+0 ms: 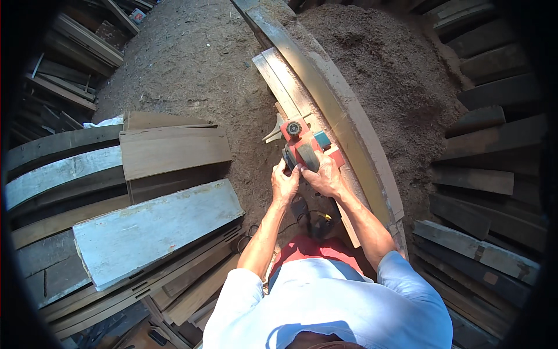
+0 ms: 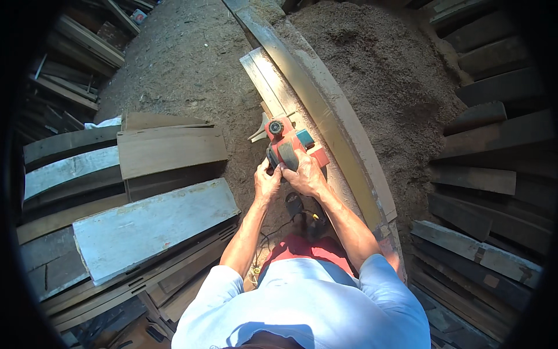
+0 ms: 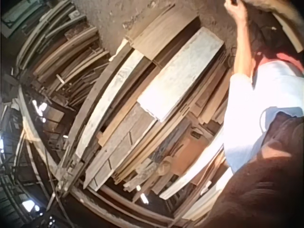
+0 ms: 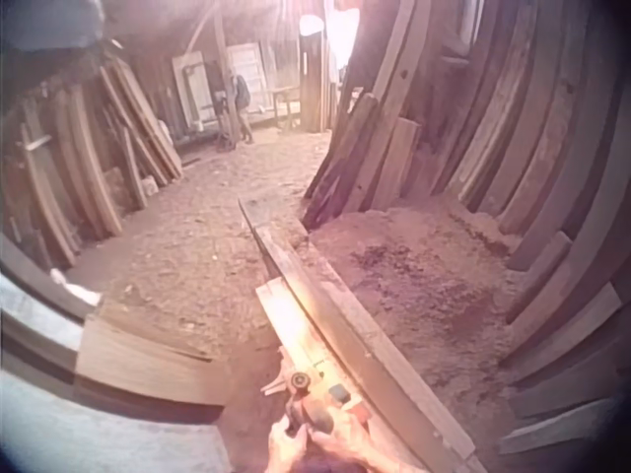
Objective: The person sands a wooden plank using a belt sander, moving the tool back and forth along the surface. They occasionally stop to check the wood by hand and move the plank to reach different sections.
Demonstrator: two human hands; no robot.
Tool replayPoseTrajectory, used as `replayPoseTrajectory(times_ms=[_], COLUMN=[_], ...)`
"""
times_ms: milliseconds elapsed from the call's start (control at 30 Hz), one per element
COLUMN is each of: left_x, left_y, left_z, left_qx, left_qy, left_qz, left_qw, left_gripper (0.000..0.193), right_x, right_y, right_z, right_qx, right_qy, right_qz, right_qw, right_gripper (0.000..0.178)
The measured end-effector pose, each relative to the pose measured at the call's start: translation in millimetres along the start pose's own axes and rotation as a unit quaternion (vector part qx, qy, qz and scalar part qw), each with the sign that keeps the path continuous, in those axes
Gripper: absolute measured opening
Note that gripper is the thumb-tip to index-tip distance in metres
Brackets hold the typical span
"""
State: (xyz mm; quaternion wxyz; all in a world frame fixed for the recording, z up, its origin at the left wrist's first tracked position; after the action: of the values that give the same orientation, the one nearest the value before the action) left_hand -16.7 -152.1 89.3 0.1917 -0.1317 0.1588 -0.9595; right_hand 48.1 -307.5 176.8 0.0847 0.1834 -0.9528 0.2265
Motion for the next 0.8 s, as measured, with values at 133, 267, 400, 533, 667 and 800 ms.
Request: replayPoseTrajectory(times_ms=[133,267,400,533,667,800], left_x=[-29.8,-50.7,-67.0,-100.5,-135.4,-170.1], left_y=[-7.1,-7.8,-15.6,-21.6,-33.1,-42.6], left_z=[-19.6,-11.5,-14.2,-7.5,-0.5,7.7], left_qx=[0.034,0.03,0.057,0.009,0.038,0.038], left_qy=[-0.007,0.013,0.007,0.014,0.018,0.009], left_qz=[0.0,-0.006,0.009,-0.008,-0.012,-0.011], left_qw=[0.999,0.999,0.998,1.0,0.999,0.999], left_gripper=[0.046,0.043,0.044,0.046,0.047,0.043], right_x=[-28.6,-45.2,-70.5,-94.1,-129.1,-162.5], right_y=[4.2,8.3,14.3,18.8,27.3,33.5], right_z=[-20.8,-18.4,-18.0,-28.4,-43.6,-57.4], right_qx=[-0.002,0.006,0.007,-0.012,-0.014,-0.019], right_qy=[-0.001,-0.035,-0.03,-0.031,-0.046,-0.054], right_qz=[-0.007,0.013,0.007,0.009,0.012,0.014], right_qw=[1.0,0.999,0.999,0.999,0.999,0.998], right_gripper=[0.038,0.04,0.041,0.039,0.04,0.041])
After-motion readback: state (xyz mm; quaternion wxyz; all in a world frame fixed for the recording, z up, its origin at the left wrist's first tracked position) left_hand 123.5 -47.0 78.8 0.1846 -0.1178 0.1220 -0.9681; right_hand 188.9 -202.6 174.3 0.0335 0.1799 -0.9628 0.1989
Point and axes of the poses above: each hand's wrist, its own x-axis away from the middle knuckle, its own y-axis out of the palm, z = x × y, the point moved 9 cm from there along -x, towards the middle knuckle, and after that the axes turned 3 degrees about z, right-handed, at the moved point
